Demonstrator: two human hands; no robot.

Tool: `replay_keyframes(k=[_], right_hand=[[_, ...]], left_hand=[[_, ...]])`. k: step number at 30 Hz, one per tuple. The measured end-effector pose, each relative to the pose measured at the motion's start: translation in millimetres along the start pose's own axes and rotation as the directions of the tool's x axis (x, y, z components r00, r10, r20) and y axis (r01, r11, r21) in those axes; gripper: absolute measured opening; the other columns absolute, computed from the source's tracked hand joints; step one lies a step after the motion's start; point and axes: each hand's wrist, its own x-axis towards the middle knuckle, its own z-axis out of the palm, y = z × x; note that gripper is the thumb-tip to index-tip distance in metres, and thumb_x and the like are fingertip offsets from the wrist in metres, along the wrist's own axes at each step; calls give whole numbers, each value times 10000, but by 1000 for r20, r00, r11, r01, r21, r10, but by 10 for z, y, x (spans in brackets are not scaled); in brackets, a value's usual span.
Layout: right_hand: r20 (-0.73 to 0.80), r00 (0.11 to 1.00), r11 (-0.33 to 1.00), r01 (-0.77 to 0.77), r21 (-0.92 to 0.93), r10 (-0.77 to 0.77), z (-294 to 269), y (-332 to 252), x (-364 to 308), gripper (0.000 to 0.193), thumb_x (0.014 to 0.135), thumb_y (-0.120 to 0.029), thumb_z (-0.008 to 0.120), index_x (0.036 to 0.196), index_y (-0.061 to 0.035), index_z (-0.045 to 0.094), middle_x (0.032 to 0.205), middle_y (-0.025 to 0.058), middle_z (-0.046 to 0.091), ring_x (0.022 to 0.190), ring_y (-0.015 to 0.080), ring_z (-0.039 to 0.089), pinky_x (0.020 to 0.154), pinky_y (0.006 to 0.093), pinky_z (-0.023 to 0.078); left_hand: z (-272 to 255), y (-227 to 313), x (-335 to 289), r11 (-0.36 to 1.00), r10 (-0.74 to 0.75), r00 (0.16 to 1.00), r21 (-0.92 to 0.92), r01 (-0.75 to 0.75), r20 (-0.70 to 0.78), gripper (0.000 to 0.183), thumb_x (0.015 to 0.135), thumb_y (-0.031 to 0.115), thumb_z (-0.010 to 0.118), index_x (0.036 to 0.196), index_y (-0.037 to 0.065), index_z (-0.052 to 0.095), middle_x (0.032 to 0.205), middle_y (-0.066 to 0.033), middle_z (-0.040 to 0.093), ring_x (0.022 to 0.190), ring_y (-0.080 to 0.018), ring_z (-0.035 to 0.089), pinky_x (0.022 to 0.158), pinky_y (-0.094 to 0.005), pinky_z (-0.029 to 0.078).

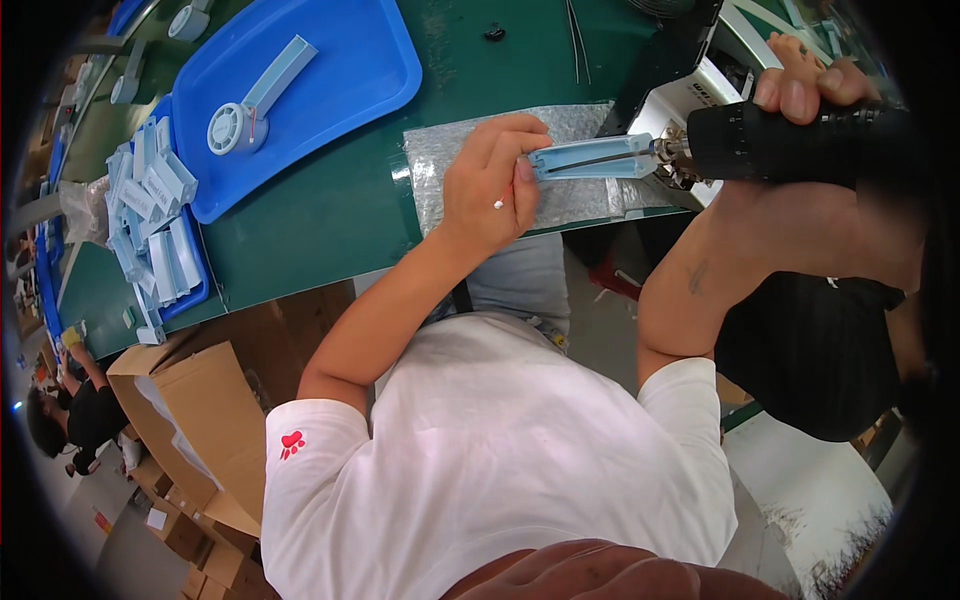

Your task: The person uses a handheld power tool to drive screws into light blue plastic components at a workbench. They repeatedly pick up parts from a blue tray, secure them with the tool, and place the finished items onto the table.

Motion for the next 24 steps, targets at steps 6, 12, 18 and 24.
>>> replay_keyframes(k=[6,12,18,24], right_hand=[[42,999,990,3,142,-9,98,91,-224,1096,771,-959,357,1039,77,592,851,192,572,626,256,530,591,400,480],[218,917,861,203,466,-334,272,285,-379,1007,970,-752,422,1638,-158,-42,882,211,575,566,259,586,493,386,538],[185,928,845,195,497,-322,297,362,-446,959,987,-718,435,1624,-104,62,839,198,566,534,256,579,467,361,519],[-324,869,918,298,-263,-375,587,257,-572,883,971,-718,485,1528,-57,306,808,177,610,564,222,598,517,313,505]], left_hand=[[-10,34,-18,1000,-21,1000,9,21,16,223,970,20,442,1095,-4,625,1115,-218,680,985,-384,670,868,-439,538],[-61,59,5,1000,13,1000,28,-13,9,234,902,-16,481,1095,11,611,1137,-214,670,980,-402,659,866,-459,543],[-74,79,-8,998,27,1000,58,-26,-5,268,843,-58,506,1080,15,609,1134,-185,668,965,-383,657,811,-443,556],[22,106,16,999,23,1000,42,-22,-8,230,898,-27,482,1081,21,612,1118,-198,677,986,-399,665,853,-457,554]])
